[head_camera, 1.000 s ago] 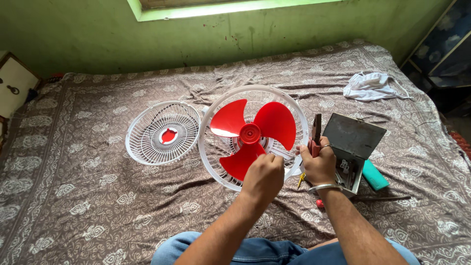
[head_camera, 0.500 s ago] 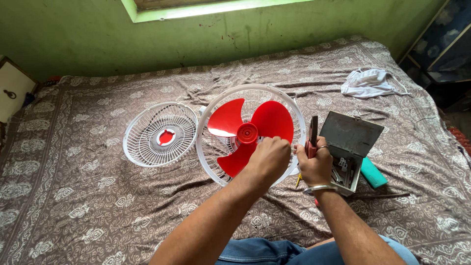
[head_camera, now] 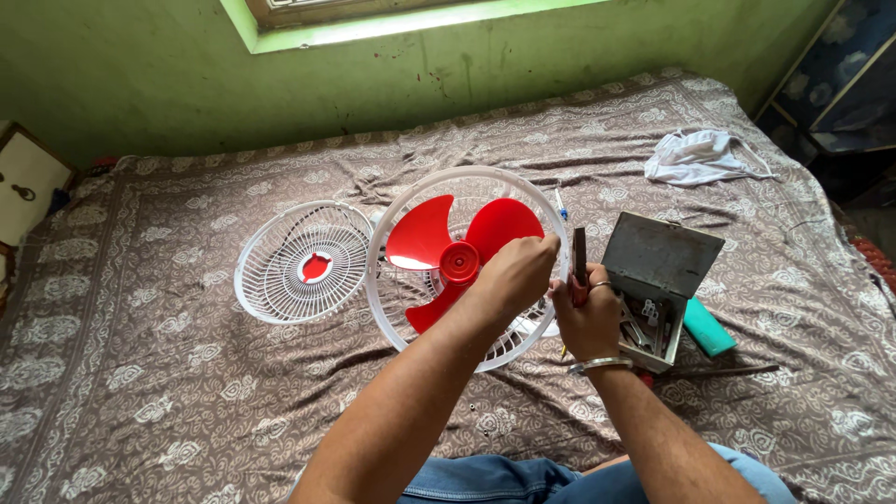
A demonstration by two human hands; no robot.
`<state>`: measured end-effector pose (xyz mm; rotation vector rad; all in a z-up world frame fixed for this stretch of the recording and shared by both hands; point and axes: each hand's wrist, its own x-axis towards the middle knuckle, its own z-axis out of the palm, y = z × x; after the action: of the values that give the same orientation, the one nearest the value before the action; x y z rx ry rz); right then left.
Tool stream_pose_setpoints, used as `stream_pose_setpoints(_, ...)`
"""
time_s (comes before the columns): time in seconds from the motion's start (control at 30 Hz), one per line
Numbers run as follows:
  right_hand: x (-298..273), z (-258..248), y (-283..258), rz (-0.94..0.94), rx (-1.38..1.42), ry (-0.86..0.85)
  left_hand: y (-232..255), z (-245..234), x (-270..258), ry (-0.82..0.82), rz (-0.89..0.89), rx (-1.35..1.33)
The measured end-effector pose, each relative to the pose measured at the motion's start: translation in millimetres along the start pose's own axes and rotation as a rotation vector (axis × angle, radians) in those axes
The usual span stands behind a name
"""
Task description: The person sits on a bed and uses pliers to adjust a small metal component on the central hub of a disassembled red fan blade. The person repeatedly grips and manipulates the component while the fan blade and cage rest on the bed.
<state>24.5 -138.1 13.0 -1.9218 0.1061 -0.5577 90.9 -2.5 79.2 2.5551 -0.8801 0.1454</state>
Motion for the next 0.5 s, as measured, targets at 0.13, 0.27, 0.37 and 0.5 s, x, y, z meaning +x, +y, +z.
stream_pose_setpoints(0.13,2,1,-8,0.006,-0.146,0.014,6,3,-25,0.221,0.108,-0.078)
stream_pose_setpoints(0.27,0,1,-10,0.041,-0.096,0.020,17,4,-58,0.297,0.049,-0.184)
stream_pose_setpoints(0.37,-3,4,-11,-0.023,-0.087,0.023,26,1,-73,0.411,0.000,-0.233)
stream_pose_setpoints(0.5,-5,5,-11,-0.066,-0.086,0.037,36,1,-92,0.537,-0.006,-0.308)
